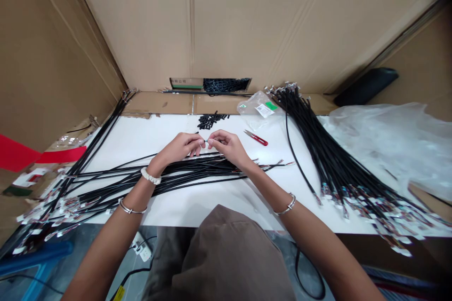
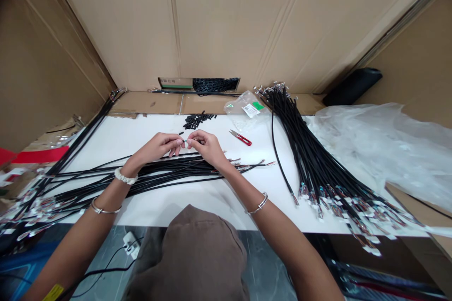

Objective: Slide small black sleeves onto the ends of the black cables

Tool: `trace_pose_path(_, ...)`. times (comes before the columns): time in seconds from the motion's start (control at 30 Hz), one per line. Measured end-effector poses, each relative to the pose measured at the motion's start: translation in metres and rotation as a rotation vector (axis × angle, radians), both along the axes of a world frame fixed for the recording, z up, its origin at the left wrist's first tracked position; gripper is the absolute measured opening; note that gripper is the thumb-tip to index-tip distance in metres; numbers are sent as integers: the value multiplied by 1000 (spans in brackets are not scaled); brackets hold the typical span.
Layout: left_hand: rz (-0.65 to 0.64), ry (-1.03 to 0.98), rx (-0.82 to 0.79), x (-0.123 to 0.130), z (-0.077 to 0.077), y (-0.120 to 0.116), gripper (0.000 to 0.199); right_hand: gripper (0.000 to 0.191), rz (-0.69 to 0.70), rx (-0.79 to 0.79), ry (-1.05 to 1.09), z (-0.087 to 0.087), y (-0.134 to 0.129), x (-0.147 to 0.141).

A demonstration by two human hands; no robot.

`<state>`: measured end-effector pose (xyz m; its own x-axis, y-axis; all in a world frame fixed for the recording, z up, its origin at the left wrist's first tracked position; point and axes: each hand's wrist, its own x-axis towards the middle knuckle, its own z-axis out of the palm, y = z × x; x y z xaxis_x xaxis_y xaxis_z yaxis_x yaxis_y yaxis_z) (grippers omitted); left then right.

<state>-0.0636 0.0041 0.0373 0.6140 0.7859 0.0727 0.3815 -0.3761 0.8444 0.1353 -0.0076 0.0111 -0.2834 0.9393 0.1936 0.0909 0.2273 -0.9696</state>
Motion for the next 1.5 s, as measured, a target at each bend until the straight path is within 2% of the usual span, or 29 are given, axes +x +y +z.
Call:
trace_pose_path(0.33,26,35,14,2,-1,-1,33,30,-23,23,13,-1,-1,-1)
trace_pose_path(0.5,45,70,82,3,-1,1,35,34,-2,-70,-55,4,3,4)
trace_pose_path(0.6,70,70,116,4,-2,1,34,38,-119,-143,-134,5,14,24)
trace_pose_path(0.67,80,77,116,5,-3,1,34,32,-301,-111,-233,2,24,45)
trace_pose_path(0.73,86,92,113,5,-3,0,35,20,-434,-47,-424,-2,34,67)
trace_pose_path(0.87,82,109,118,4,-5,1,35,22,-458,-90,-716,-9,44,97)
trace_pose_path(0.93,71,111,117,3,-7,3,35,25,-478,-103,-802,-9,43,101)
trace_pose_path(1.1,80,109,160,2,-13,7,33,26,-632,-72,-1069,0,36,103)
trace_pose_path(1.17,88,110,171,2,-14,8,32,27,-604,-68,-1180,3,34,104)
trace_pose_path(1.3,87,128,120,0,-15,9,32,31,-457,-108,-1344,6,32,102)
trace_pose_path(1.5,81,128,-8,1,-12,7,33,36,-394,-130,-1415,1,34,96)
